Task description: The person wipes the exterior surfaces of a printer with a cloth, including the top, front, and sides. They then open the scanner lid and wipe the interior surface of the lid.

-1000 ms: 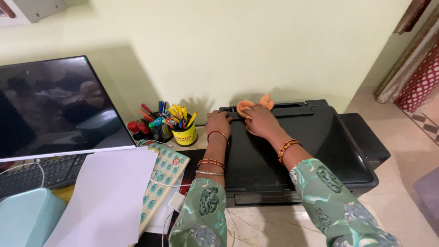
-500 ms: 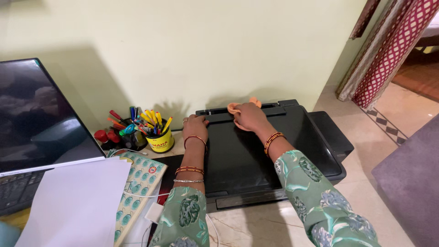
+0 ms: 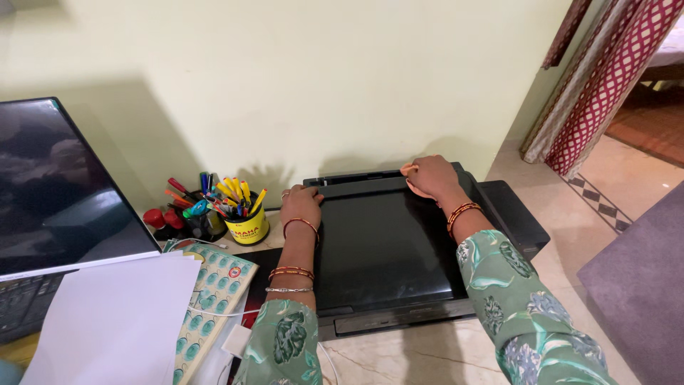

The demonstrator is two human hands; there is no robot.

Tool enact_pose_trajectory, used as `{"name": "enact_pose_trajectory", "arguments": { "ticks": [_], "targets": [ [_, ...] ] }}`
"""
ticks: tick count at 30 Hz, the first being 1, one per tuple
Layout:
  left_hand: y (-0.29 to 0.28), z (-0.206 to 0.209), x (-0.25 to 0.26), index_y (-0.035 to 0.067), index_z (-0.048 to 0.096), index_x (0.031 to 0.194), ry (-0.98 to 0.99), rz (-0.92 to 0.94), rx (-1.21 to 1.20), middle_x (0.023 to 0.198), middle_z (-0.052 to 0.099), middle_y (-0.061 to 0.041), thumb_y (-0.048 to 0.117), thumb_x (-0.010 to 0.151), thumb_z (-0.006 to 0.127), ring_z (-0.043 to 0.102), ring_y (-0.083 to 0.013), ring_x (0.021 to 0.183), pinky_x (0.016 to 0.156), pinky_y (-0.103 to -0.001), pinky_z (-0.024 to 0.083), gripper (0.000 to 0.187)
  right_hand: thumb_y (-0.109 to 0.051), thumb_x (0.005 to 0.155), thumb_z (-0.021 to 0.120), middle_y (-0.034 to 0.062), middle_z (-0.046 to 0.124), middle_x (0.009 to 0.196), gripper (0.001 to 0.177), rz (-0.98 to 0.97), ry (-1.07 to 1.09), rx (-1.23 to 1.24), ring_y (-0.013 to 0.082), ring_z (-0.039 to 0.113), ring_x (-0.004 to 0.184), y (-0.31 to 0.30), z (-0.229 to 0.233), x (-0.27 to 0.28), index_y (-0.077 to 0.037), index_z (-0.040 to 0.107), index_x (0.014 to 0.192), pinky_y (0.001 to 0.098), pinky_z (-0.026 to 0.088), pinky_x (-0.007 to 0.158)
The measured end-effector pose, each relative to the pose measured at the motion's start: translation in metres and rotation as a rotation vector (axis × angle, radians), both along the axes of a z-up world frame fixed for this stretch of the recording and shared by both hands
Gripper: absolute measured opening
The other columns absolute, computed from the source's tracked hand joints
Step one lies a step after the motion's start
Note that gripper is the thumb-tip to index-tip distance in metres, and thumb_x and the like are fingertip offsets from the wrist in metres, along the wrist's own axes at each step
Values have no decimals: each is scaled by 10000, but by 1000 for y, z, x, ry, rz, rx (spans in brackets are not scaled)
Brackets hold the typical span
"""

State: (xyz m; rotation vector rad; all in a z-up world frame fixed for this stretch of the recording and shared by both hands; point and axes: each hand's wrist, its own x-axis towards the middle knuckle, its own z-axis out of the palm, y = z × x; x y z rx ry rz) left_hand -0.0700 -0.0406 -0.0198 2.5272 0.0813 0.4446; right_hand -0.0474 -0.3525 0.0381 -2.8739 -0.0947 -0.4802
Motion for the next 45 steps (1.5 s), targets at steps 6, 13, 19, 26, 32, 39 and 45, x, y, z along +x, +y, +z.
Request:
{"name": "enact_pose_trajectory", "arguments": {
  "ticks": [6, 13, 19, 26, 32, 39, 45],
  "targets": [
    [0, 1, -2, 221, 775, 1117, 18, -9, 6, 1296, 635, -21, 309, 936, 690, 519, -292, 1271, 965, -445, 512, 218, -297, 815, 637, 137, 759, 930, 280, 18, 31, 41, 350, 712, 883, 22, -7, 6, -79, 790, 901, 454, 565, 793],
    [-1, -3, 1, 207, 782, 1087, -44, -10, -10, 1276, 640, -47, 296, 904, 714, 533, -306, 1245, 954, -452, 510, 214, -259, 867, 609, 150, 745, 949, 269, 130, 203, 165, 327, 729, 841, 83, -7, 12, -46, 753, 945, 442, 575, 772],
    [-3, -8, 5, 207, 789, 1060, -66, 0, 26, 1217, 658, -63, 288, 906, 719, 559, -315, 1220, 944, -453, 523, 187, -306, 861, 643, 157, 746, 954, 281, 206, 202, 102, 340, 721, 872, 122, -13, 23, -76, 748, 983, 449, 570, 793],
    [-6, -8, 4, 221, 778, 1062, -56, -4, 27, 1207, 650, -62, 233, 930, 643, 548, -326, 1231, 937, -449, 527, 189, -332, 925, 580, 175, 739, 959, 322, 356, 91, 92, 384, 689, 918, 166, -34, 39, -60, 748, 960, 488, 530, 845],
    [-7, -6, 4, 216, 774, 1045, -61, 1, 32, 1217, 644, -64, 247, 948, 617, 541, -319, 1250, 930, -448, 532, 187, -358, 947, 565, 187, 737, 964, 358, 385, 115, 117, 400, 691, 911, 168, -37, 48, -51, 745, 979, 492, 522, 850],
    [-6, -5, 4, 212, 775, 1023, -30, -13, 66, 1195, 649, -63, 299, 914, 692, 553, -318, 1220, 923, -455, 531, 162, -335, 896, 577, 175, 740, 956, 333, 330, 137, 103, 375, 701, 918, 143, -26, 35, -69, 744, 1004, 484, 532, 834],
    [-3, -7, 3, 202, 769, 1037, -64, -16, 65, 1173, 658, -65, 292, 909, 709, 569, -319, 1201, 916, -460, 529, 167, -310, 927, 497, 158, 756, 901, 357, 116, 216, 111, 328, 722, 743, 105, 2, 8, -55, 747, 945, 423, 556, 798]
  ]
}}
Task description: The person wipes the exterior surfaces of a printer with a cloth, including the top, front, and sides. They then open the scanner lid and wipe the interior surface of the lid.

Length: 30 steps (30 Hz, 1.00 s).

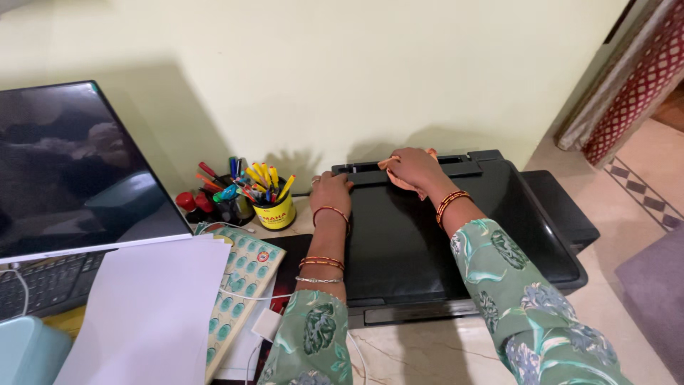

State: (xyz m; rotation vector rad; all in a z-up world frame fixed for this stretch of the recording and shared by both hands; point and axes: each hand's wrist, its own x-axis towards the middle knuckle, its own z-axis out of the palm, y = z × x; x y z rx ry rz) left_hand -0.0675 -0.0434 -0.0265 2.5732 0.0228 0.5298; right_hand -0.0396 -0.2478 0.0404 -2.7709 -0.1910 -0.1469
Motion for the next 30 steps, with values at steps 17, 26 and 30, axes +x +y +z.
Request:
{"name": "enact_pose_trajectory", "arguments": {
  "ticks": [17, 26, 30],
  "targets": [
    [8, 6, -6, 212, 773, 1100, 40, -28, -14, 1259, 644, -44, 334, 926, 692, 530, -320, 1240, 958, -449, 504, 228, -347, 1045, 534, 236, 684, 1068, 417, -381, -423, -416, 435, 557, 1120, -129, -43, 14, 11, 746, 1018, 614, 435, 1001],
    [8, 8, -7, 205, 778, 1115, 22, -30, -18, 1250, 657, -49, 328, 921, 702, 542, -320, 1232, 966, -441, 505, 242, -310, 965, 578, 218, 670, 1135, 364, -518, -230, -310, 428, 549, 1146, -143, -63, 25, 8, 713, 1082, 607, 434, 974],
    [8, 9, -7, 209, 772, 1125, 34, -28, -22, 1242, 656, -54, 327, 930, 696, 532, -333, 1237, 946, -454, 510, 241, -252, 1061, 496, 155, 710, 1147, 362, -361, -146, -432, 356, 647, 1110, -138, -71, 23, 42, 689, 1148, 520, 508, 974]
  ]
}}
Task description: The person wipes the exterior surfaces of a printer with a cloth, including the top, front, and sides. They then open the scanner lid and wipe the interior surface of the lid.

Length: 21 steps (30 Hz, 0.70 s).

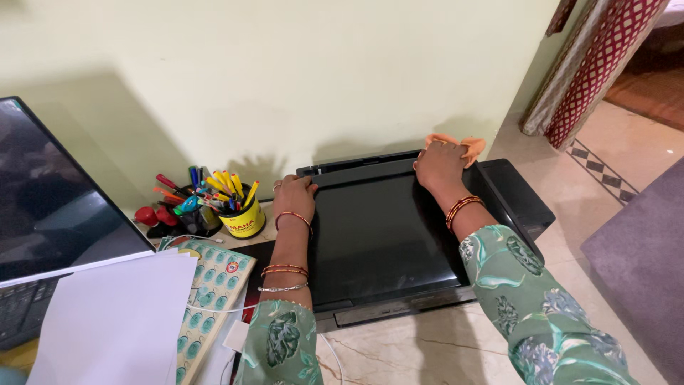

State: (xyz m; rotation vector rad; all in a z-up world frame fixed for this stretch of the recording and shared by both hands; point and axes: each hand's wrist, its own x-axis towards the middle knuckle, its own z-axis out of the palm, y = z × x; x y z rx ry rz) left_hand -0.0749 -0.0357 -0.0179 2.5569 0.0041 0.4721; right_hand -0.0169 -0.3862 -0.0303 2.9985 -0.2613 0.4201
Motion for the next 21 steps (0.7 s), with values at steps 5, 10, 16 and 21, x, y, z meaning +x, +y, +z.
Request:
{"name": "enact_pose_trajectory", "arguments": {
  "ticks": [5, 10, 16, 21],
  "targets": [
    [-1, -1, 0, 214, 779, 1097, 1, 2, 11, 1258, 650, -53, 325, 931, 700, 532, -322, 1240, 956, -451, 510, 215, -340, 1007, 540, 303, 603, 1184, 442, 47, -191, 198, 454, 547, 1144, 36, 9, -29, 71, 640, 1137, 578, 475, 898],
    [-1, -1, 4, 229, 779, 1088, 12, 12, -9, 1246, 647, -47, 319, 904, 712, 536, -310, 1228, 931, -456, 515, 215, -339, 1026, 541, 305, 609, 1198, 474, 222, -196, 229, 460, 556, 1149, 64, 26, -47, 87, 624, 1216, 549, 475, 995],
    [-4, -1, 3, 217, 780, 1051, -18, 12, -3, 1180, 670, -40, 318, 909, 711, 564, -306, 1208, 929, -449, 525, 188, -332, 1033, 549, 283, 633, 1172, 434, 402, -212, 182, 456, 554, 1128, 107, 20, -39, 62, 654, 1181, 542, 478, 966],
    [-7, 2, -1, 211, 784, 1011, -40, 34, 18, 1180, 667, -48, 345, 903, 705, 567, -320, 1213, 931, -458, 521, 189, -338, 979, 572, 254, 668, 1103, 396, 480, -112, 233, 431, 592, 1077, 149, 26, -29, 8, 685, 1136, 513, 492, 950]
  ]
}}
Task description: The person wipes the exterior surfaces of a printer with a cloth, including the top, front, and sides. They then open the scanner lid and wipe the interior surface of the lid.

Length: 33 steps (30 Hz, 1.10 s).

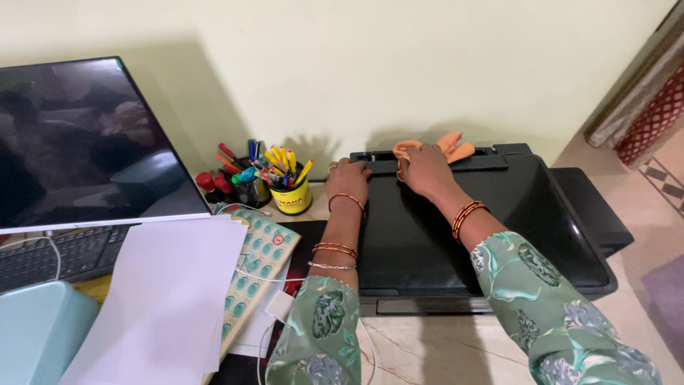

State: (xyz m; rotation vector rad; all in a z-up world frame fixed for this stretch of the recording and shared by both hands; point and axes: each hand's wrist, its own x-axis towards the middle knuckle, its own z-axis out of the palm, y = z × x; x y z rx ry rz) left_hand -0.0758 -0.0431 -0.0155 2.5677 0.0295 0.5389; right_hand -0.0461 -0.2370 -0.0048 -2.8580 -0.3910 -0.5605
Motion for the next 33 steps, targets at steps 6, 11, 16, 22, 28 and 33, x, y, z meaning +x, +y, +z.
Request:
{"name": "enact_pose_trajectory", "arguments": {
  "ticks": [6, 11, 16, 22, 28, 33],
  "targets": [
    [-8, 0, 3, 92, 651, 1237, 133, 248, 63, 1224, 635, -102, 481, 828, 718, 560, -329, 1198, 908, -567, 458, 568, -207, 932, 555, 224, 700, 1049, 334, 289, 101, 125, 411, 649, 988, 43, 15, 15, -54, 690, 1196, 503, 508, 896],
    [-11, 1, 3, 119, 701, 1209, 223, 353, 92, 1225, 699, -75, 300, 959, 593, 629, -285, 1172, 917, -548, 435, 327, -222, 895, 591, 170, 713, 1103, 306, 351, 257, 177, 365, 684, 999, 62, 21, 28, -109, 721, 1148, 471, 544, 861],
    [-9, 12, -5, 218, 783, 1066, 369, 280, 59, 1136, 757, -43, 342, 979, 592, 688, -266, 1123, 984, -554, 393, 244, -252, 910, 603, 145, 717, 1132, 319, 380, 275, 169, 355, 679, 1023, 64, 20, 46, -162, 760, 1173, 444, 536, 897],
    [-4, 26, -15, 240, 785, 1049, 378, 263, 80, 1132, 756, -41, 442, 956, 628, 688, -277, 1114, 1008, -600, 363, 272, -214, 921, 601, 98, 719, 1210, 280, 543, 162, 78, 331, 655, 1103, 63, 17, 50, -122, 757, 1134, 433, 508, 961],
    [0, 33, -21, 207, 782, 1051, 378, 235, 97, 1116, 756, -60, 609, 911, 640, 688, -282, 1110, 1049, -616, 327, 449, -286, 973, 575, 94, 690, 1193, 329, 517, 258, 82, 300, 648, 1116, 39, 26, 28, -155, 705, 1244, 427, 509, 959],
    [0, 34, -21, 170, 731, 1144, 320, 235, 141, 1181, 724, -57, 654, 855, 665, 678, -271, 1119, 1066, -626, 313, 567, -269, 965, 594, 153, 665, 1213, 393, 509, 105, 52, 344, 609, 1149, 4, 25, 7, -85, 654, 1306, 445, 488, 980]
  ]
}}
